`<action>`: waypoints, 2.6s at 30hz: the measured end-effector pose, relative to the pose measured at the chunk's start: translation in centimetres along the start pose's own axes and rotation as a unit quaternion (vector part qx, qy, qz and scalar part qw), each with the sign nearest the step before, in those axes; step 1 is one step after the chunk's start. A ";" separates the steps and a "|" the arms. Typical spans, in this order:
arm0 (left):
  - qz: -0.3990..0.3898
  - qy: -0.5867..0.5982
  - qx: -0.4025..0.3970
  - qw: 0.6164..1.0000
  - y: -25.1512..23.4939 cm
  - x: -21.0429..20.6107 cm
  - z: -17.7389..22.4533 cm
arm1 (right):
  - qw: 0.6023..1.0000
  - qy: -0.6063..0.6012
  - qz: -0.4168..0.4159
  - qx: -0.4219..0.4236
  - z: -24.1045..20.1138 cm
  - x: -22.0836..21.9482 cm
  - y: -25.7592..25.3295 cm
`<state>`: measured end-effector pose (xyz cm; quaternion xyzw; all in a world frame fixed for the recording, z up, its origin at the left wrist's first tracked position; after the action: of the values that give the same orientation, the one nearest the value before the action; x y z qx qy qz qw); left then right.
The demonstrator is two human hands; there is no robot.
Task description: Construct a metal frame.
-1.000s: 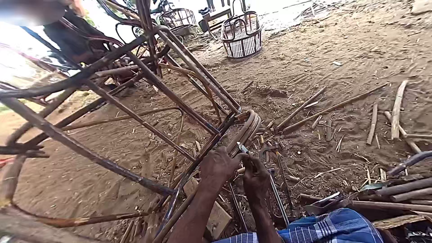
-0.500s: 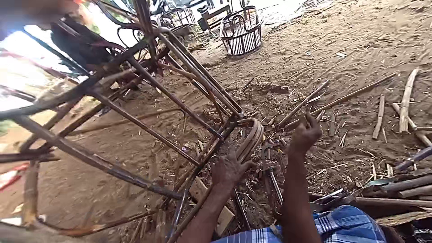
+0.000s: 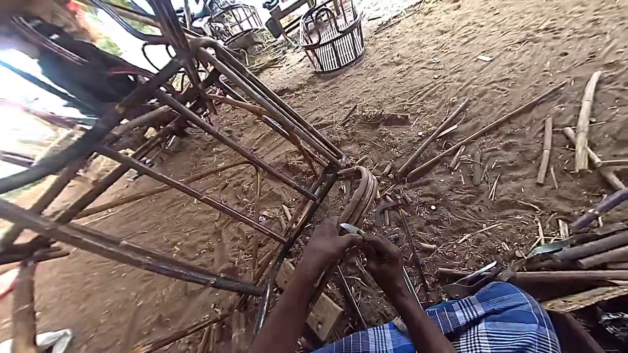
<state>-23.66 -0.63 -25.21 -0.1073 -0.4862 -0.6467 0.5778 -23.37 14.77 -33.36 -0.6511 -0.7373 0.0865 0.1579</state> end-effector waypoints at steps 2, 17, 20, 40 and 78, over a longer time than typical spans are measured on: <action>0.054 -0.079 0.004 0.995 0.0 -0.1 0.4 | 1.000 -0.009 0.020 0.000 0.4 0.1 0.1; 0.135 -0.196 0.140 0.961 -0.3 1.0 1.1 | 0.981 0.071 0.104 -0.145 -0.8 0.6 0.2; 0.149 -0.200 0.145 0.957 -0.3 1.3 1.4 | 0.973 0.055 0.118 -0.191 -0.6 0.9 -0.1; -0.023 0.036 -0.026 0.999 -1.8 -2.0 0.8 | 1.000 -0.025 0.013 0.001 1.6 2.6 -0.5; 0.063 -0.094 -0.003 0.994 -5.2 -2.9 2.4 | 0.999 0.011 0.034 -0.029 4.0 3.8 -1.0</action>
<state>-28.20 2.32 -28.61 -0.1995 -0.5286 -0.5974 0.5691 -26.12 18.67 -36.32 -0.6812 -0.7150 0.0626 0.1441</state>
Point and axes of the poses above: each hand's wrist, its own y-axis away from the middle knuckle, its own x-axis out of the back of the hand, z = x × y, the point moved 10 cm from there along -y, towards the middle knuckle, and after that the axes turned 8 degrees about -z, right-handed, at the moved point
